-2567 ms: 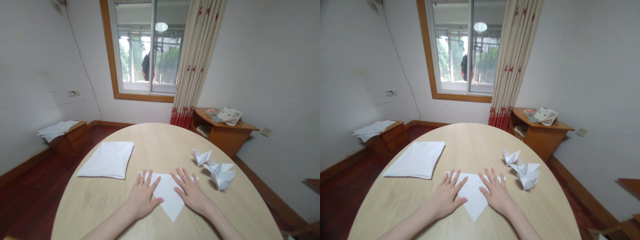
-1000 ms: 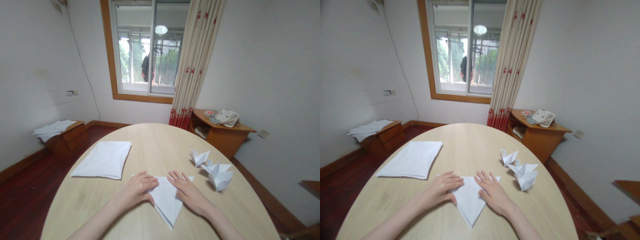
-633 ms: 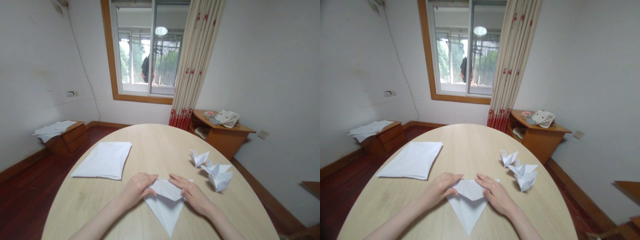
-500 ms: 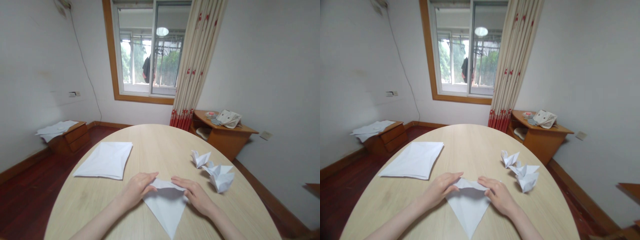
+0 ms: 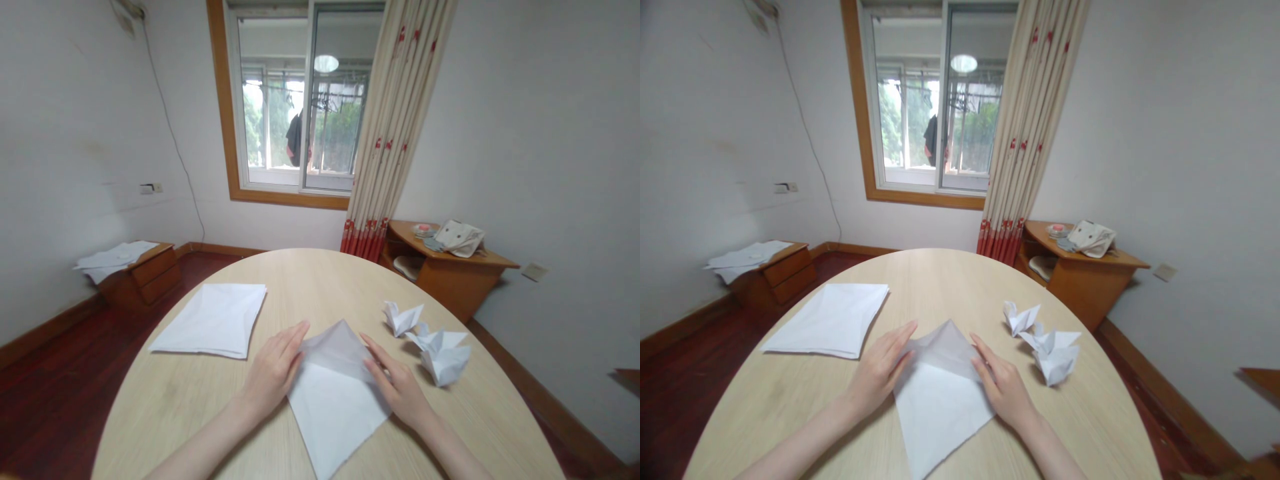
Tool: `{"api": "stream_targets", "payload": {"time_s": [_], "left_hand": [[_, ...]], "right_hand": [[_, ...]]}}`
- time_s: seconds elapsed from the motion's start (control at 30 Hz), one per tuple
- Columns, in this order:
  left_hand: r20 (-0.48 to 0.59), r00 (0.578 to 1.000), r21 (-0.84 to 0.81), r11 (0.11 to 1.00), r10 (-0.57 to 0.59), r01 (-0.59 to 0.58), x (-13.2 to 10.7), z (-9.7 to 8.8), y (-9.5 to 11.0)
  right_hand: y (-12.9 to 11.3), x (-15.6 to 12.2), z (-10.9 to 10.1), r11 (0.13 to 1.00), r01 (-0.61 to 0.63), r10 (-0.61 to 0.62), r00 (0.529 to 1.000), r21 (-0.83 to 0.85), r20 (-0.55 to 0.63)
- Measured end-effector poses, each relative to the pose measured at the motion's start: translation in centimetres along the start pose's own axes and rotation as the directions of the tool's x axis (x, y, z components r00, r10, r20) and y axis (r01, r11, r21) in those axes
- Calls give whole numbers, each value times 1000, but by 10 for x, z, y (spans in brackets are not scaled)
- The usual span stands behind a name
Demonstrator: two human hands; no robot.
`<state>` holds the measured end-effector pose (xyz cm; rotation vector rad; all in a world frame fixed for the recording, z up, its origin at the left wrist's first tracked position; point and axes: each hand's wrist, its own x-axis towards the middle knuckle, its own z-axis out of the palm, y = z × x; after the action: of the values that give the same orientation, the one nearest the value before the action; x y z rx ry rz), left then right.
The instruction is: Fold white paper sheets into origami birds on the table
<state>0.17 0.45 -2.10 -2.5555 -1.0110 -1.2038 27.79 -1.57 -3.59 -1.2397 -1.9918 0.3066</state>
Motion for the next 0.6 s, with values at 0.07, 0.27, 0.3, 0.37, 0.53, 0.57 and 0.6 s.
{"api": "stream_targets", "payload": {"time_s": [0.07,0.27,0.3,0.37,0.53,0.57,0.6], "left_hand": [[-10,1000,25,1000,-2,2,-1,2,2],[228,972,-63,996,-54,70,-9,8,12],[299,952,-81,993,-62,90,-10,9,14],[426,902,-98,987,-78,131,-9,8,19],[580,812,-96,984,-66,148,-4,2,26],[590,805,-93,986,-56,137,-3,1,27],[598,800,-89,988,-48,125,-2,0,28]], "right_hand": [[2,-1,4,1000,-19,19,999,-3,-34],[6,-1,13,997,-39,37,999,-64,-28],[6,0,14,995,-34,32,999,-93,-17],[6,0,16,988,-15,16,1000,-151,4],[9,1,20,964,77,-66,997,-256,50],[11,1,21,956,92,-78,995,-280,63],[12,1,22,947,105,-84,993,-305,80]]}}
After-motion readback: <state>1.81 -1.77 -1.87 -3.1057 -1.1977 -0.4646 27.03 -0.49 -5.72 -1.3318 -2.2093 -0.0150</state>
